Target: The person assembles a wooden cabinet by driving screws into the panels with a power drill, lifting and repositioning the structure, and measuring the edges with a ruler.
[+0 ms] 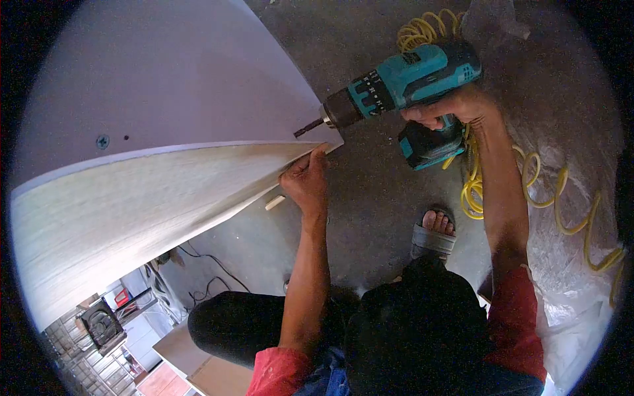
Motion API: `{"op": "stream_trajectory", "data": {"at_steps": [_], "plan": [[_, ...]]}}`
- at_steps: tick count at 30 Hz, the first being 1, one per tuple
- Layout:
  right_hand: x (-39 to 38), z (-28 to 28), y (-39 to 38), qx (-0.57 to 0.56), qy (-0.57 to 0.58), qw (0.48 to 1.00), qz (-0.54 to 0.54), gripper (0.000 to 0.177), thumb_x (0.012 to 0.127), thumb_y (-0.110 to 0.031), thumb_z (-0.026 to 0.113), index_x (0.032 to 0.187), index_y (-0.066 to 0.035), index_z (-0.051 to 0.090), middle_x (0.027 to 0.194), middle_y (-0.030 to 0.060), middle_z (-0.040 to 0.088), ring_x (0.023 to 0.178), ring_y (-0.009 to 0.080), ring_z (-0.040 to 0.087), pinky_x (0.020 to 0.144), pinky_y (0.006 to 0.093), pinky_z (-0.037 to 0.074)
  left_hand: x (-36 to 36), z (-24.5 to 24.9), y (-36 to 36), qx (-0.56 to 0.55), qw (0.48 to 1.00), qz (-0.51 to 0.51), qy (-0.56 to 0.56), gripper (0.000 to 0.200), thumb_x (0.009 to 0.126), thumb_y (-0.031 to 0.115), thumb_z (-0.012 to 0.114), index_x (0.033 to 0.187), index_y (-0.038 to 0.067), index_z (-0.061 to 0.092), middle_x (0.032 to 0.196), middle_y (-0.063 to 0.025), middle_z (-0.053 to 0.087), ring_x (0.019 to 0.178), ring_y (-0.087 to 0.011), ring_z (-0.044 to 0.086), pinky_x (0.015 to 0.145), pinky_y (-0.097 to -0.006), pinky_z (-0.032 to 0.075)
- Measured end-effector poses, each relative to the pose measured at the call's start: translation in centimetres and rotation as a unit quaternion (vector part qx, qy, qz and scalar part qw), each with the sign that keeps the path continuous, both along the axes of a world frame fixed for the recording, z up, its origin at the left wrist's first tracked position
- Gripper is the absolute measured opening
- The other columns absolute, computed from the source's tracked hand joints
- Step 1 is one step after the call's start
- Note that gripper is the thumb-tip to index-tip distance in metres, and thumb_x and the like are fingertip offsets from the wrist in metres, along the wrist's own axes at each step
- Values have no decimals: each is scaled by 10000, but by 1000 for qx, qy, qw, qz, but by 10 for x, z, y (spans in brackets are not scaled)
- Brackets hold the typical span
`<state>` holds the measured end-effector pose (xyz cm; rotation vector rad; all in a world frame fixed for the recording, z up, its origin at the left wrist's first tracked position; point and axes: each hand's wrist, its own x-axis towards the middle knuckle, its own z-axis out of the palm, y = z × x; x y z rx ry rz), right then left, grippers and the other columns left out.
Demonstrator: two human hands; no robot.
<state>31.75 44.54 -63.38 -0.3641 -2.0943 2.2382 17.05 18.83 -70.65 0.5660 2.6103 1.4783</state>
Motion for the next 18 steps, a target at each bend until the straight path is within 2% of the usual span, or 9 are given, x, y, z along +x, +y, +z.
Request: {"op": "stream_trajectory", "data": {"at_steps": [2, 4, 5, 7, 11, 14, 16, 17, 18], "plan": [[0, -2, 1, -34, 5, 999, 2, 199, 739, -216, 781, 693, -80, 644, 552, -13, 562, 463, 78, 490, 451, 256, 366, 1, 4, 0, -23, 1000, 3, 0, 222, 781, 200, 750, 708, -9, 727, 588, -44, 645, 513, -97, 554, 526, -263, 449], [0, -9, 6, 14, 17, 1000, 2, 211, 699, -69, 793, 869, -15, 679, 654, 34, 634, 486, 97, 517, 450, 267, 398, 1, 5, 1, -45, 999, 6, 1, 223, 780, 202, 751, 705, -6, 727, 588, -42, 643, 515, -97, 551, 527, -262, 447], [0, -6, 9, 15, 18, 1000, 2, 211, 699, -69, 793, 869, -15, 679, 654, 34, 634, 486, 97, 517, 450, 267, 398, 1, 3, 1, -35, 999, 10, -20, 222, 784, 213, 743, 702, 7, 731, 555, -43, 633, 504, -89, 548, 539, -265, 451], [-1, 2, 14, 127, -28, 991, 27, 272, 667, -86, 821, 894, -29, 682, 733, 45, 671, 556, 112, 583, 497, 256, 453, 1, 3, 0, -25, 999, 14, -39, 222, 788, 224, 735, 700, 21, 734, 522, -44, 622, 493, -82, 545, 551, -267, 454], [0, 1, 13, 61, 6, 998, -9, 320, 637, -108, 846, 904, -36, 686, 807, 46, 692, 680, 135, 633, 602, 271, 507, -2, 1, -1, -59, 998, 6, -1, 259, 785, 248, 744, 676, 13, 726, 504, -42, 607, 479, -86, 529, 556, -263, 447], [11, -11, 21, 138, -1, 986, -91, 339, 628, -121, 852, 917, -44, 691, 855, 41, 702, 779, 143, 641, 706, 302, 520, 1, 11, 2, -59, 998, -4, 7, 275, 782, 260, 745, 664, 12, 722, 507, -46, 613, 469, -107, 539, 560, -272, 453], [11, -18, 34, 41, -44, 994, -87, 350, 636, -112, 844, 946, -58, 691, 896, 42, 701, 814, 141, 642, 741, 303, 512, 3, 16, 1, -47, 999, -9, 14, 283, 781, 270, 744, 663, 13, 722, 512, -48, 620, 465, -121, 548, 562, -281, 458], [10, -21, 30, -1, 21, 995, -95, 346, 665, -134, 825, 971, -56, 686, 842, 23, 676, 737, 125, 618, 692, 279, 501, 3, 15, 1, -68, 997, 4, 19, 272, 782, 271, 741, 682, 19, 728, 525, -50, 630, 475, -130, 565, 569, -289, 464], [11, -24, 25, 2, 20, 995, -95, 346, 665, -134, 825, 971, -56, 686, 842, 23, 676, 737, 125, 618, 692, 279, 501, 4, 14, 3, -88, 996, 15, 24, 261, 784, 272, 739, 701, 24, 733, 537, -52, 640, 485, -139, 583, 577, -296, 470]]}}
